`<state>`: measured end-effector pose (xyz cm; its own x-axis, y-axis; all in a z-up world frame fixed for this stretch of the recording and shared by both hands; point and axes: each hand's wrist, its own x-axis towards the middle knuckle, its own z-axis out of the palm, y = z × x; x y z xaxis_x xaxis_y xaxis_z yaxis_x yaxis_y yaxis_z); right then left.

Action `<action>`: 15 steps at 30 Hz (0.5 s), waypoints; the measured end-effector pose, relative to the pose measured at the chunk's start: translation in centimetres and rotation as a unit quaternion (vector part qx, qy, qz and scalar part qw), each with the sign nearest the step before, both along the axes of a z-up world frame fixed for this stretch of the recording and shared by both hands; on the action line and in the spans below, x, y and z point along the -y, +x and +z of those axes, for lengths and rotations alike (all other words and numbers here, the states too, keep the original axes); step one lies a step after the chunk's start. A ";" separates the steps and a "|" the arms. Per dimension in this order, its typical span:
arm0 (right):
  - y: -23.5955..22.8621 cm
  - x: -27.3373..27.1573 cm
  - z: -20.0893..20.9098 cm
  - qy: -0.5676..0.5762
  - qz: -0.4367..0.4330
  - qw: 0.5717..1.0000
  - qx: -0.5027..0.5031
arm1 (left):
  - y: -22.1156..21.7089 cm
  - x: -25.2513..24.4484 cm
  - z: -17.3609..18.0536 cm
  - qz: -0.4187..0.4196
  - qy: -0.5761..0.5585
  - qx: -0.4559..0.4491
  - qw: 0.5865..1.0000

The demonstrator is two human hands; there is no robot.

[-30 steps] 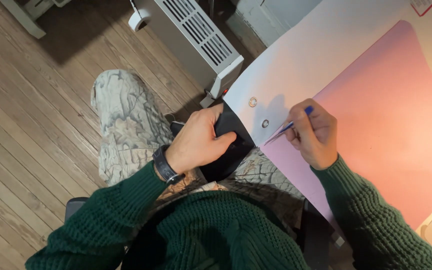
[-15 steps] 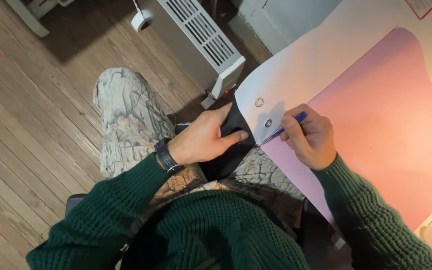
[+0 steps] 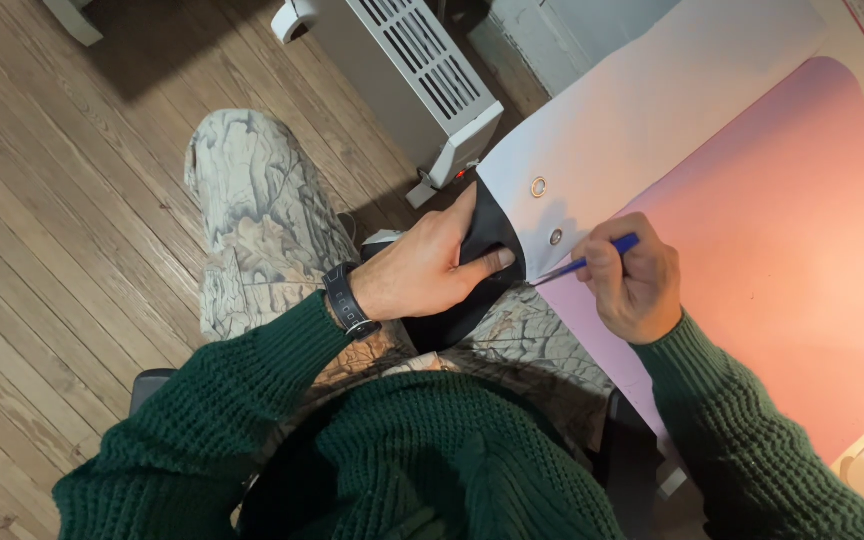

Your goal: Trimming the edges of a material piece using small thread snips in a workshop setting.

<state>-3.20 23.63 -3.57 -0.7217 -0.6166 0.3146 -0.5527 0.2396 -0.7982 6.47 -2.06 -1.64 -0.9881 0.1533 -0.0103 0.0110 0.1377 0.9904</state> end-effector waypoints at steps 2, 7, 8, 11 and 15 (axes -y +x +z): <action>0.0 0.3 0.1 0.003 0.004 1.000 -0.008 | 0.3 0.0 0.2 0.006 0.002 0.004 1.000; 0.2 0.4 0.3 0.006 0.003 1.000 -0.016 | 0.3 -0.1 0.2 0.005 -0.002 0.002 1.000; 0.2 0.4 0.2 0.005 0.008 1.000 -0.009 | 0.3 -0.2 0.3 0.009 -0.009 0.002 1.000; 0.3 1.0 1.1 0.016 0.029 0.999 0.020 | 0.5 -0.4 -0.2 0.019 -0.008 -0.017 1.000; 0.4 0.4 0.4 0.040 0.027 0.999 0.004 | 0.7 -0.9 -1.1 0.024 -0.015 -0.031 0.999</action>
<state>-2.76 23.27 -3.19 -0.6885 -0.6780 0.2573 -0.5606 0.2726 -0.7819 7.14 -1.20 -2.76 -0.9932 0.1058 0.0477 0.0653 0.1696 0.9834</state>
